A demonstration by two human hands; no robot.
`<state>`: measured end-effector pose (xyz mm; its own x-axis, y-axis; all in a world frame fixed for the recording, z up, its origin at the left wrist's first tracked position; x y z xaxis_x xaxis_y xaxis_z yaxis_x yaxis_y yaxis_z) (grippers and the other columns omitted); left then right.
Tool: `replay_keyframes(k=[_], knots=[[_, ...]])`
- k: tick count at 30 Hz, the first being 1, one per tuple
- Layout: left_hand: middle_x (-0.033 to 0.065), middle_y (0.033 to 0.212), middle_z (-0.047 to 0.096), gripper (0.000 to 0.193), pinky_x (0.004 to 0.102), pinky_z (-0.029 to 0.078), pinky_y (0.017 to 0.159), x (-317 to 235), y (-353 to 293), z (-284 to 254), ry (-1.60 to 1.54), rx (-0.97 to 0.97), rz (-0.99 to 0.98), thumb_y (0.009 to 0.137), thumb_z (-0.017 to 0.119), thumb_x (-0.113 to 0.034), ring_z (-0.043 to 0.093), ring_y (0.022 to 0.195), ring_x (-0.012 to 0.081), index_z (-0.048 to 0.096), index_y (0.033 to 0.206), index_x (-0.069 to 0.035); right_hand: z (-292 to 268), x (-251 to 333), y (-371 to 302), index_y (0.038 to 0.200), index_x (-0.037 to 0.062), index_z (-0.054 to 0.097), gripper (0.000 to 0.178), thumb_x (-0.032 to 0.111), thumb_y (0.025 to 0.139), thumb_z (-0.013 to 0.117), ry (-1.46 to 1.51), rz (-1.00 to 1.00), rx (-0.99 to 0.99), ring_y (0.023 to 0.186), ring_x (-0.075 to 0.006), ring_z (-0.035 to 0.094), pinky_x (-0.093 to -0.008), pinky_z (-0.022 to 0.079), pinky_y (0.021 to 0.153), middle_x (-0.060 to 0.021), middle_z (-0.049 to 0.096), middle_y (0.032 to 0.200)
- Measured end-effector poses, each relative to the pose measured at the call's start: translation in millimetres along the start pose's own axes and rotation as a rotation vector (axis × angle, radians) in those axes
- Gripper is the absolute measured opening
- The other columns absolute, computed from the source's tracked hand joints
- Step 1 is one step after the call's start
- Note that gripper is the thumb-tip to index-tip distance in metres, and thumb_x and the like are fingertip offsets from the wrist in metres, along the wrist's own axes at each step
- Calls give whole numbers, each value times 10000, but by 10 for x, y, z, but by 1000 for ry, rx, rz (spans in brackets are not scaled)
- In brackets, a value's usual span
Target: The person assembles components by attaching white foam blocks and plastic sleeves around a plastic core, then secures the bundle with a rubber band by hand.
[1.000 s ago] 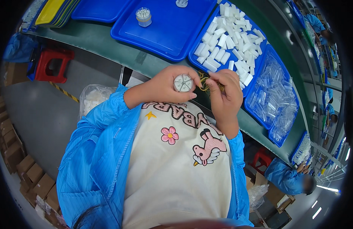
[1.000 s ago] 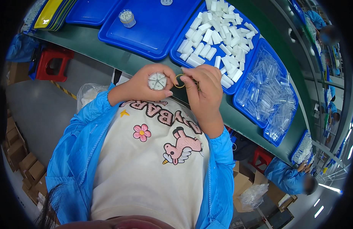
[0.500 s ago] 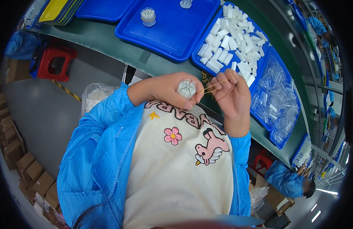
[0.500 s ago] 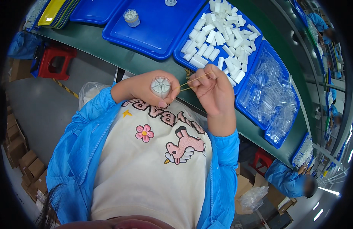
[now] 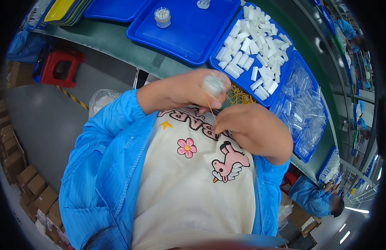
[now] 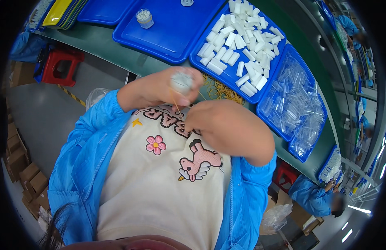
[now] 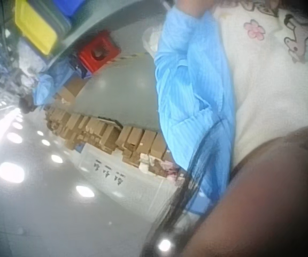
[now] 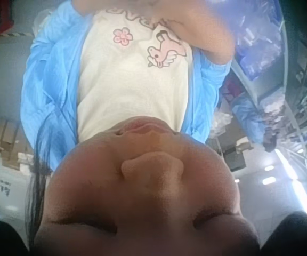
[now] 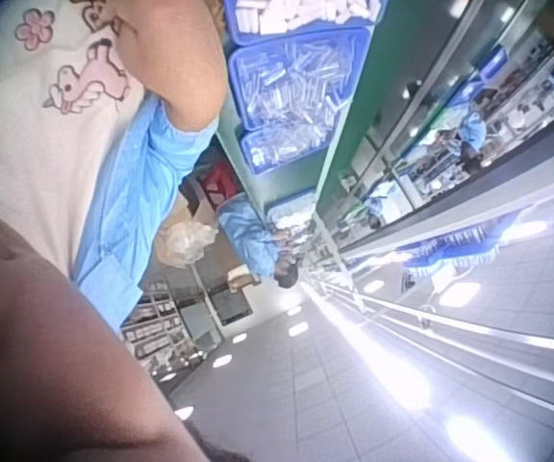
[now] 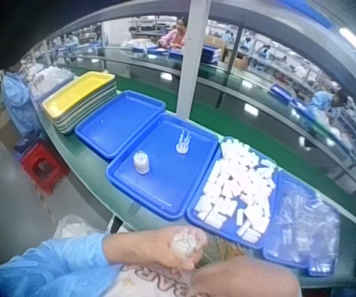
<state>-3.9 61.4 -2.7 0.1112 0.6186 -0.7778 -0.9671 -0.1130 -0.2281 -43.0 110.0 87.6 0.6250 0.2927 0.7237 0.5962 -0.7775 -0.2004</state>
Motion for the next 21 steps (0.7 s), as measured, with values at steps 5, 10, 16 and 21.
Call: replay_keyframes(k=[5,10,16,21], knots=[[-8,737,534,399,257,471,611,-303,-140,3,-174,-21,379,764,761,-86,550,667,108,434,991,-122,14,-654,-196,922,22,653,176,-39,856,501,1445,-750,-242,663,-196,627,-260,462,480,-203,671,1128],[70,818,618,574,345,502,665,-589,-168,33,667,-275,523,735,745,-46,635,757,227,412,1200,-96,204,-871,-28,1213,-33,573,311,-13,903,549,1829,-452,-741,761,-125,616,-174,468,451,-227,488,1390],[175,930,661,800,449,512,747,-477,-97,-18,1247,-458,294,704,714,-26,649,899,392,319,1396,-98,123,-791,-24,1210,-27,602,474,-44,760,749,823,72,-833,1032,-151,564,-256,566,794,-127,503,1271],[197,1037,646,804,444,513,799,-475,-49,39,1233,-337,202,729,708,-39,646,981,372,297,1419,-81,13,-760,-87,1060,-21,608,325,-58,764,735,524,68,-912,1044,-163,555,-296,529,859,-108,509,1221]])
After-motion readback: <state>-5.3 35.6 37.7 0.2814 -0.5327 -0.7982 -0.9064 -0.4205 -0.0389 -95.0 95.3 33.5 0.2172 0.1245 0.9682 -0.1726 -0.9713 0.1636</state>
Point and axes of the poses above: each hand's wrist, its own y-axis towards the middle knuckle, its own z-axis out of the palm, x = y × z, the point moved 9 cm from there along y, towards the middle knuckle
